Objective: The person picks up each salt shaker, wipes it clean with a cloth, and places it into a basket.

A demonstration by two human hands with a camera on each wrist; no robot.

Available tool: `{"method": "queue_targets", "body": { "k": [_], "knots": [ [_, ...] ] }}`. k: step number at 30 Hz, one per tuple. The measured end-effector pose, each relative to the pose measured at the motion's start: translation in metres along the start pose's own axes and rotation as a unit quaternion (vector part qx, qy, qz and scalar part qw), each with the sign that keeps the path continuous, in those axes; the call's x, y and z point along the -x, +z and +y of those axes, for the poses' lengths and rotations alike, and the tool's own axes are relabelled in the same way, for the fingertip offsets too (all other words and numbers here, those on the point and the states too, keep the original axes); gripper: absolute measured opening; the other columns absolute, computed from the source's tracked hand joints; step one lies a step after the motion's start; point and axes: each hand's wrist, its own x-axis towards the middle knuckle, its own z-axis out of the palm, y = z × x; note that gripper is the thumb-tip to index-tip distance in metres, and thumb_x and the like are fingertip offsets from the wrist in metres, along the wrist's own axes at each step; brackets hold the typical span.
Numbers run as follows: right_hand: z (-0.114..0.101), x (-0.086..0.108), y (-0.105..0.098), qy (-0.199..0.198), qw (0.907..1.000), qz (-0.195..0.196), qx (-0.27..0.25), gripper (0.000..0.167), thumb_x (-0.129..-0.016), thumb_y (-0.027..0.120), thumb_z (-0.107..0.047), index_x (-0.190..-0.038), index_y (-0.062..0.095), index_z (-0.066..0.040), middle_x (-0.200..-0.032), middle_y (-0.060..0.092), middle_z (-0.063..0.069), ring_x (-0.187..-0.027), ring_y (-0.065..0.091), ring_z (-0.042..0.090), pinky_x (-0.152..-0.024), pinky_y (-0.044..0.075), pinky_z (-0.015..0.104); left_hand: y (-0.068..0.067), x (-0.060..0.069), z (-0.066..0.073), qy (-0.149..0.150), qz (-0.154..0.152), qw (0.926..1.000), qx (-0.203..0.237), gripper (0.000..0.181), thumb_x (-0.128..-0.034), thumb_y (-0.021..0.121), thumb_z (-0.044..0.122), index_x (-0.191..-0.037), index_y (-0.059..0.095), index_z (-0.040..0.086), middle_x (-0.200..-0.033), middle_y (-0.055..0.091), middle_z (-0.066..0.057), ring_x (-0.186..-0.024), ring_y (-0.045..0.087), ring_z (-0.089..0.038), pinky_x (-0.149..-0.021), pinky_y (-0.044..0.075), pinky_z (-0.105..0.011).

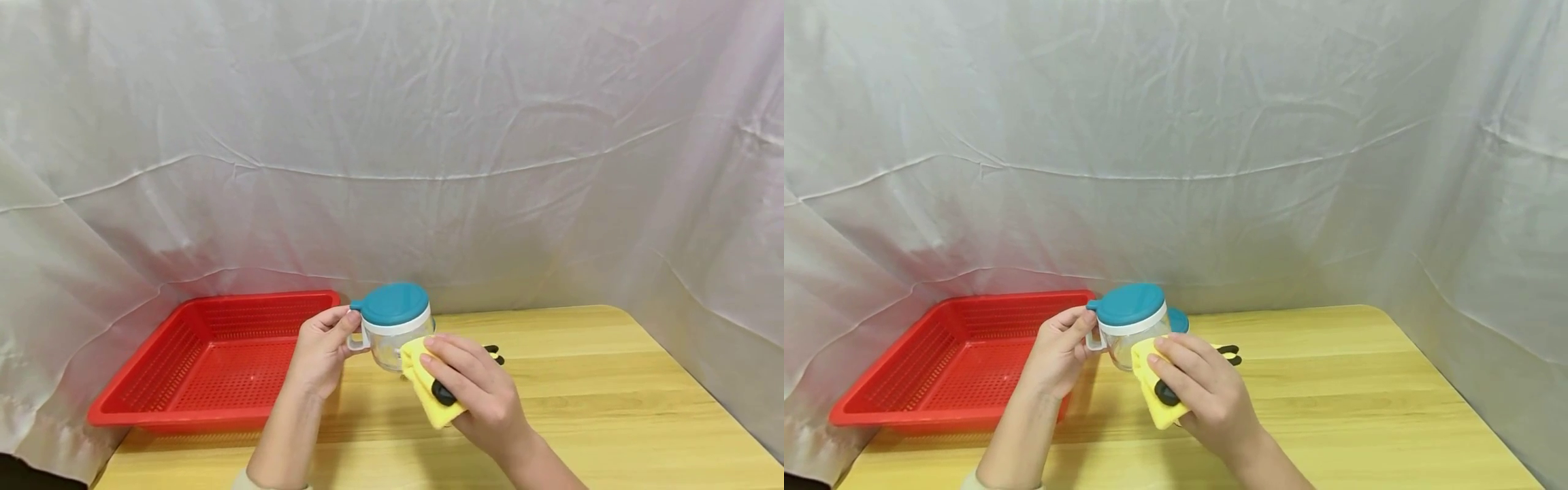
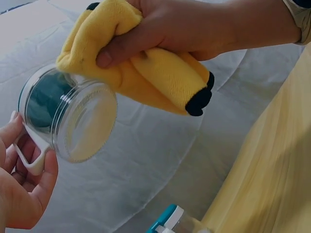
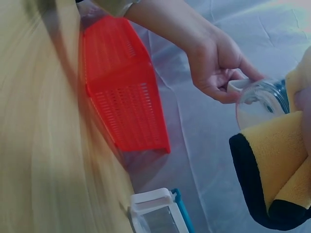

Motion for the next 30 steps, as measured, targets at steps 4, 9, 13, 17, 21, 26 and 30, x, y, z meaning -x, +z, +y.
{"method": "queue_targets", "body": {
  "k": [4,9,13,17,21,26,30],
  "knots": [
    [0.003,-0.003,-0.001,0.022,0.9991,0.035,-0.013,0.019,-0.092,0.069,-0.01,-0.094,0.072,0.009,-0.096,0.07,0.024,-0.084,0.066,0.036,-0.085,0.057,0.033,-0.003,0.0,0.001,0.001,-0.033,0.9994,-0.004,0.021,-0.0947,0.065,0.011,-0.086,0.077,0.026,-0.079,0.071,0.008,-0.073,0.065,-0.009,-0.072,0.06,-0.033],
    [0.006,-0.003,-0.004,0.063,0.9963,0.055,-0.018,0.021,-0.092,0.069,-0.01,-0.094,0.071,0.011,-0.097,0.069,0.026,-0.089,0.066,0.035,-0.091,0.055,0.029,-0.007,0.0,0.002,0.011,-0.083,0.9965,0.001,0.017,-0.0945,0.066,0.013,-0.089,0.077,0.025,-0.082,0.072,0.008,-0.075,0.066,-0.009,-0.071,0.06,-0.032],
    [0.008,0.0,-0.006,0.101,0.9933,0.056,-0.001,0.023,-0.093,0.067,-0.01,-0.096,0.071,0.013,-0.098,0.069,0.026,-0.091,0.066,0.034,-0.093,0.053,0.025,-0.008,0.001,0.002,0.013,-0.101,0.9948,0.009,0.016,-0.0943,0.066,0.013,-0.09,0.077,0.023,-0.083,0.072,0.007,-0.075,0.067,-0.009,-0.07,0.06,-0.029],
    [0.01,0.004,-0.009,0.131,0.9898,0.04,0.037,0.025,-0.096,0.064,-0.013,-0.097,0.072,0.011,-0.099,0.07,0.025,-0.09,0.066,0.034,-0.096,0.051,0.022,-0.008,0.001,0.002,0.01,-0.1,0.9949,0.007,0.015,-0.0937,0.067,0.014,-0.089,0.077,0.024,-0.084,0.072,0.007,-0.075,0.066,-0.009,-0.07,0.06,-0.028],
    [0.014,0.011,-0.01,0.125,0.9895,0.007,0.071,0.023,-0.097,0.06,-0.011,-0.099,0.073,0.008,-0.101,0.071,0.022,-0.09,0.066,0.035,-0.096,0.051,0.023,-0.007,0.001,0.003,0.007,-0.088,0.9961,-0.002,0.017,-0.094,0.066,0.013,-0.089,0.078,0.024,-0.083,0.072,0.007,-0.075,0.067,-0.009,-0.07,0.06,-0.031],
    [0.017,0.024,-0.012,0.116,0.9867,-0.071,0.09,0.029,-0.096,0.046,-0.001,-0.106,0.073,0.004,-0.109,0.071,0.018,-0.096,0.066,0.035,-0.099,0.05,0.029,-0.007,0.001,0.005,0.009,-0.057,0.9982,-0.016,0.024,-0.0954,0.063,0.008,-0.087,0.078,0.025,-0.081,0.072,0.007,-0.074,0.066,-0.009,-0.069,0.06,-0.032],
    [0.017,0.033,-0.012,0.132,0.9779,-0.124,0.104,0.038,-0.088,0.042,0.004,-0.112,0.072,0.001,-0.114,0.07,0.015,-0.101,0.066,0.033,-0.099,0.05,0.03,-0.007,0.002,0.006,0.019,-0.045,0.9982,-0.034,0.025,-0.0943,0.064,0.006,-0.086,0.078,0.025,-0.082,0.071,0.007,-0.076,0.064,-0.01,-0.069,0.059,-0.03]
  ]
}}
